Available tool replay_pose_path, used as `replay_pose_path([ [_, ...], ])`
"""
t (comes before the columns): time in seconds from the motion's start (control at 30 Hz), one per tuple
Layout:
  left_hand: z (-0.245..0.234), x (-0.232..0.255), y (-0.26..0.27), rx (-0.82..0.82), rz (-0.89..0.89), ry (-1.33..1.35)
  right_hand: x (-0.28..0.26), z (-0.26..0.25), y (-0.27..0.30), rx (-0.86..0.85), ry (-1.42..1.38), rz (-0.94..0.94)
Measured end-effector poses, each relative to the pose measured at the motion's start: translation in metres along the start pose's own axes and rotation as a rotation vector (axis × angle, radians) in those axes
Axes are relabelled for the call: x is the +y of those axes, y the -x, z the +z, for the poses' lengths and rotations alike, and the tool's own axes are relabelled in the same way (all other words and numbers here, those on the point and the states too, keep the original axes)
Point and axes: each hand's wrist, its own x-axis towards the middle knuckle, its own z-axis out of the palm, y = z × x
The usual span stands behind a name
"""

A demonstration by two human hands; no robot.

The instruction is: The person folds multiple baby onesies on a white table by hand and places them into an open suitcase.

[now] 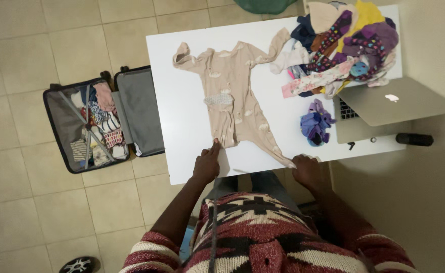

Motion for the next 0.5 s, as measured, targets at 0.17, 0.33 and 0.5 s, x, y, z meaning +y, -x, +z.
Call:
replay_pose_path([
  [0.17, 0.013, 0.002, 0.010, -0.010, 0.019, 0.022, 0.021, 0.003, 0.023, -0.036, -0.006, -0.063],
  [0.33, 0.034, 0.006, 0.030, -0.124, 0.003, 0.089, 0.020, -0.010, 0.045, -0.249, 0.021, 0.017],
  [0.5, 0.049, 0.002, 0.032, -0.035, 0.010, 0.249, -0.004, -0.040, 0.047, -0.203, 0.070, -0.074],
])
